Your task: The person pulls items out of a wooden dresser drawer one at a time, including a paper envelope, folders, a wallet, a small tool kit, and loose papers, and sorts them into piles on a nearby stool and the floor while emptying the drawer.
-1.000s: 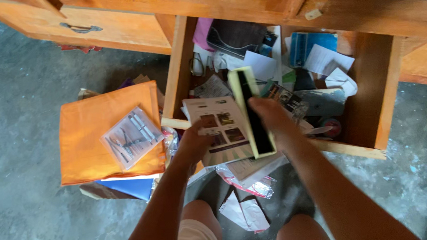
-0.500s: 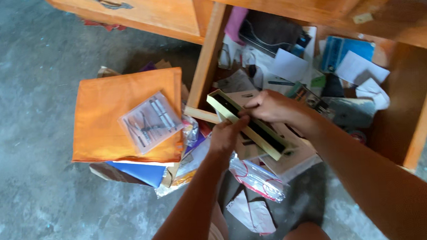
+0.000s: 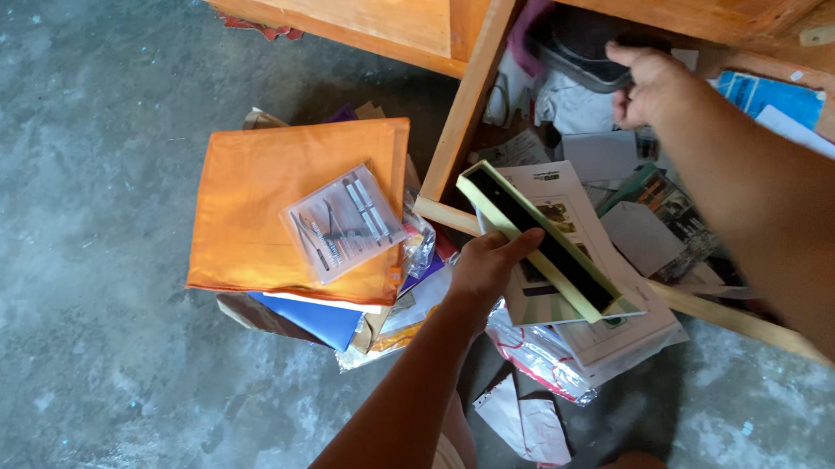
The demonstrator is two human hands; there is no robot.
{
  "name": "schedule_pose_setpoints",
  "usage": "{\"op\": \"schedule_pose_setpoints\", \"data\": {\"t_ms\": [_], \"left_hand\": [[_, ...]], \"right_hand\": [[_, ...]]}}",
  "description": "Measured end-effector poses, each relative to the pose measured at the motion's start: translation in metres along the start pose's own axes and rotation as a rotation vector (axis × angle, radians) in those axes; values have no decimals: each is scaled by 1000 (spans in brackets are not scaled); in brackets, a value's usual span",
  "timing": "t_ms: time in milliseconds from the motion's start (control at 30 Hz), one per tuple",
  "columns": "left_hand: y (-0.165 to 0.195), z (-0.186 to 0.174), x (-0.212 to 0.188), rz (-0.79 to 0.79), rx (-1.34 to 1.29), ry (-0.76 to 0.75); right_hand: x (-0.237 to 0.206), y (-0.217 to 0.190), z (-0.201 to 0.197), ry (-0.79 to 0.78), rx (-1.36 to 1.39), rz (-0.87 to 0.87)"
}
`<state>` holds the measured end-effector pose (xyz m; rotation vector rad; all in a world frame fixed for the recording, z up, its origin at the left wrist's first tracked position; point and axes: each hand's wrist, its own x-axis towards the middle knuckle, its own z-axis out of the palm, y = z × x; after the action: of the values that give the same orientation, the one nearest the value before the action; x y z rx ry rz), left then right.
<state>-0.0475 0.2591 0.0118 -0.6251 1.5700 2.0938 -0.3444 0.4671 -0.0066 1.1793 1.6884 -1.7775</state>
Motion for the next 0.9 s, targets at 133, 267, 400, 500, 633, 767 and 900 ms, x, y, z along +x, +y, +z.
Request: {"op": "schedule_pose_setpoints", "data": {"t_ms": [133,267,400,500,633,767,900], "left_hand": [[5,-5,1,-33,19,10],[5,-10,3,-115,-198,-42],[-3,-9,4,-114,-335,-104],[-4,-14,11,-102,-370,-117],[-5,-25,16,-33,-302,-69],[5,-44,16,-50,-37,91],[11,-49,11,-47,21,71]], "right_hand": [[-14,23,-29,-215,-26,-142],[-31,80,-115,-393,-136,-209],[-29,96,-148,475,-1036,-482],[-12,83,-88,115,-721,-1060],[2,75,56,-385,-277,-459],[-17,78,122,-226,-29,-8],[-28,74,117,-480,100,-3]]}}
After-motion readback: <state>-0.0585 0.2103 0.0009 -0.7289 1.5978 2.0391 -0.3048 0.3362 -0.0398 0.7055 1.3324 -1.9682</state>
